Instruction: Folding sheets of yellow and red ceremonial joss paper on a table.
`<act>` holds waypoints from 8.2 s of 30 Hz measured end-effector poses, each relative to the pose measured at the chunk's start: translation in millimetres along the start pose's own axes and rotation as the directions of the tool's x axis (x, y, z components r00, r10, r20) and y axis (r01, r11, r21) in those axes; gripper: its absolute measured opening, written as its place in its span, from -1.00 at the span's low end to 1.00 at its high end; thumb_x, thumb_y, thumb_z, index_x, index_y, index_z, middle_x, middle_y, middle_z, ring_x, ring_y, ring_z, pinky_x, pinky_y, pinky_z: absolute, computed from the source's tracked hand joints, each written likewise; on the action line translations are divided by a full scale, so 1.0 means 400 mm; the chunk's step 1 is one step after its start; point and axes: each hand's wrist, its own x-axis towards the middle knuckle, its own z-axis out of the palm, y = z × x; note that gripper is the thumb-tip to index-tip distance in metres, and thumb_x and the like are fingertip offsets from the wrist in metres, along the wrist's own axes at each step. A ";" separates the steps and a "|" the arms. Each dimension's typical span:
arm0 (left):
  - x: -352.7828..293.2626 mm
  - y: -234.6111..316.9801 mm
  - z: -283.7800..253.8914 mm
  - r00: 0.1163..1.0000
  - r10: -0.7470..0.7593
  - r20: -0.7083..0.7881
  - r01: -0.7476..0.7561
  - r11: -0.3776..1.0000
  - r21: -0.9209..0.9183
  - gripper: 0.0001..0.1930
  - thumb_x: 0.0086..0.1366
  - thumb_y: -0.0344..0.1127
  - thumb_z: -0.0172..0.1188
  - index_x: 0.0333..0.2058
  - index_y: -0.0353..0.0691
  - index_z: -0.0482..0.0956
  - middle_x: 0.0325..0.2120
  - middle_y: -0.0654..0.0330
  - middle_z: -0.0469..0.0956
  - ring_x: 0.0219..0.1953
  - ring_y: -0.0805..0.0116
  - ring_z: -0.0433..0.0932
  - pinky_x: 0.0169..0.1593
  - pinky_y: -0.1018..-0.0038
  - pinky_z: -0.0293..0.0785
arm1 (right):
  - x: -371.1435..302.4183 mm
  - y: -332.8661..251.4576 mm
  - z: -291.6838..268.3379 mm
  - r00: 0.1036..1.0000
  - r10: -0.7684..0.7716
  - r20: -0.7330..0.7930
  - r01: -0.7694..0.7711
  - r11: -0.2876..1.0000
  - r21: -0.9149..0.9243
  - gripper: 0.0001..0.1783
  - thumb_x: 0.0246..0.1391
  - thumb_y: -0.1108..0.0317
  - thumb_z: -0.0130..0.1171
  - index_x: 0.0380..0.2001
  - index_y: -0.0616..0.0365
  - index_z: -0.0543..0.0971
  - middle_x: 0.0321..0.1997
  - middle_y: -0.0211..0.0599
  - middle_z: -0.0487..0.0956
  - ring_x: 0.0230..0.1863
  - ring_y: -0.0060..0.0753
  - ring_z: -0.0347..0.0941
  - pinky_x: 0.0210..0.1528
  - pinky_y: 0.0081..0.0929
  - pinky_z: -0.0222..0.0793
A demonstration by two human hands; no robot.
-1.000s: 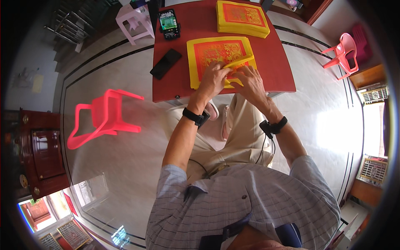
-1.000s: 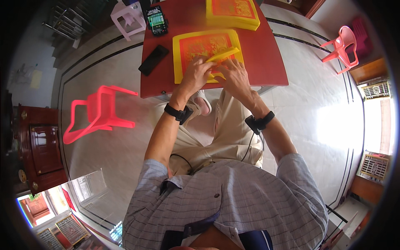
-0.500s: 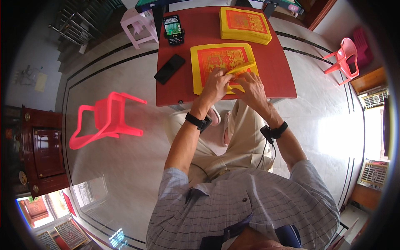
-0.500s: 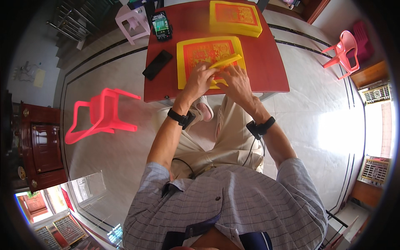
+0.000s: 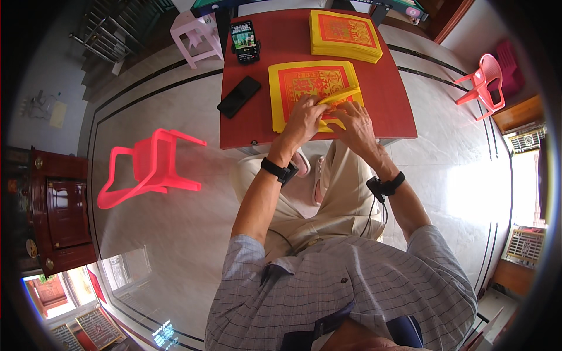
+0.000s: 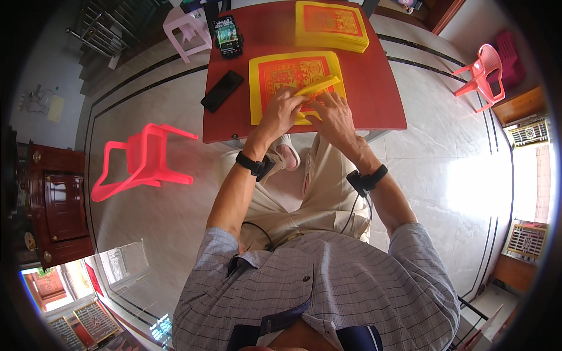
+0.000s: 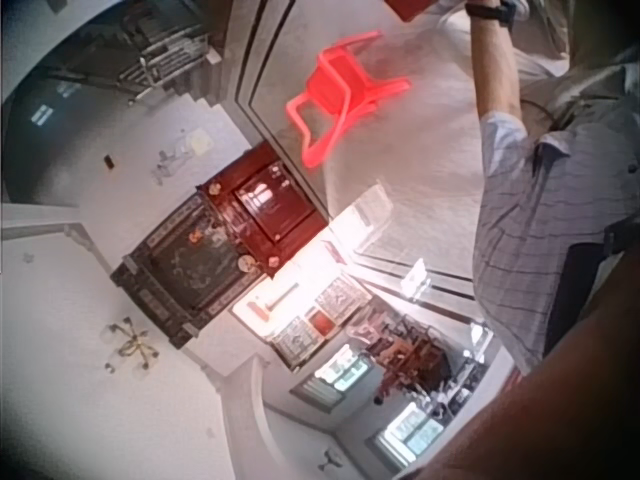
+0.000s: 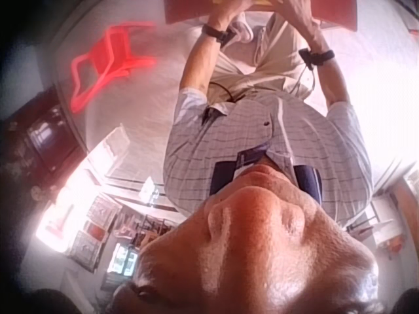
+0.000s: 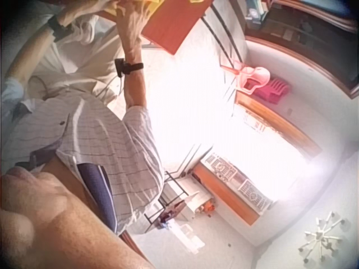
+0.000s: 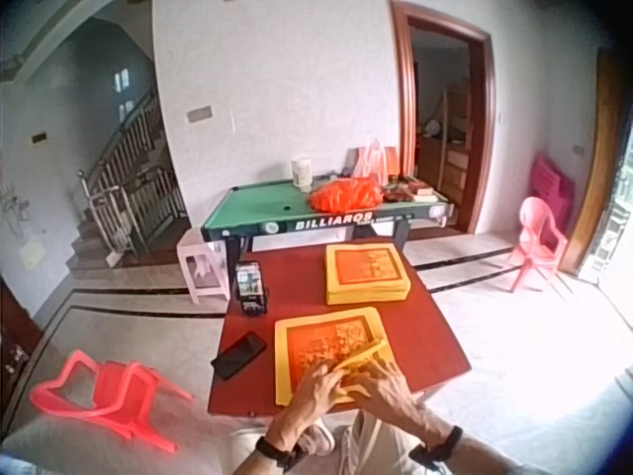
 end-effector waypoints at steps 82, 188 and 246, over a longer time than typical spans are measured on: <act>-0.014 0.039 -0.011 0.997 0.071 0.034 -0.077 0.980 0.181 -0.35 0.26 -0.65 0.18 0.31 -0.01 0.52 -0.08 0.02 0.55 -0.07 -0.01 0.55 0.08 0.15 0.54 | 0.023 0.134 -0.086 0.658 0.625 0.420 -0.678 0.249 0.692 -0.32 0.44 -0.21 0.09 0.04 0.32 0.66 -0.26 -0.23 0.76 -0.42 -0.48 0.68 -0.35 -0.57 0.57; -0.119 0.030 -0.108 0.878 -0.452 -0.159 0.445 0.892 -0.077 -0.83 0.43 -0.32 0.31 -0.14 -0.31 0.68 -0.30 0.01 0.68 -0.32 0.03 0.69 -0.30 0.29 0.59 | 0.219 0.496 -0.225 0.674 0.719 0.171 -0.484 0.255 0.837 -0.64 0.40 0.17 0.22 0.08 0.20 0.60 -0.21 -0.37 0.69 -0.32 -0.58 0.61 -0.29 -0.57 0.53; -0.117 0.055 -0.104 0.839 -0.511 -0.184 0.496 0.859 -0.126 -0.87 0.39 -0.44 0.33 -0.15 -0.37 0.70 -0.40 0.16 0.55 -0.53 0.44 0.38 -0.41 0.44 0.35 | 0.475 0.760 -0.049 0.616 0.788 0.014 -0.781 0.608 0.142 -0.48 -0.04 -0.03 0.47 -0.13 0.14 0.81 -0.23 -0.10 0.79 -0.21 -0.16 0.77 -0.14 -0.20 0.66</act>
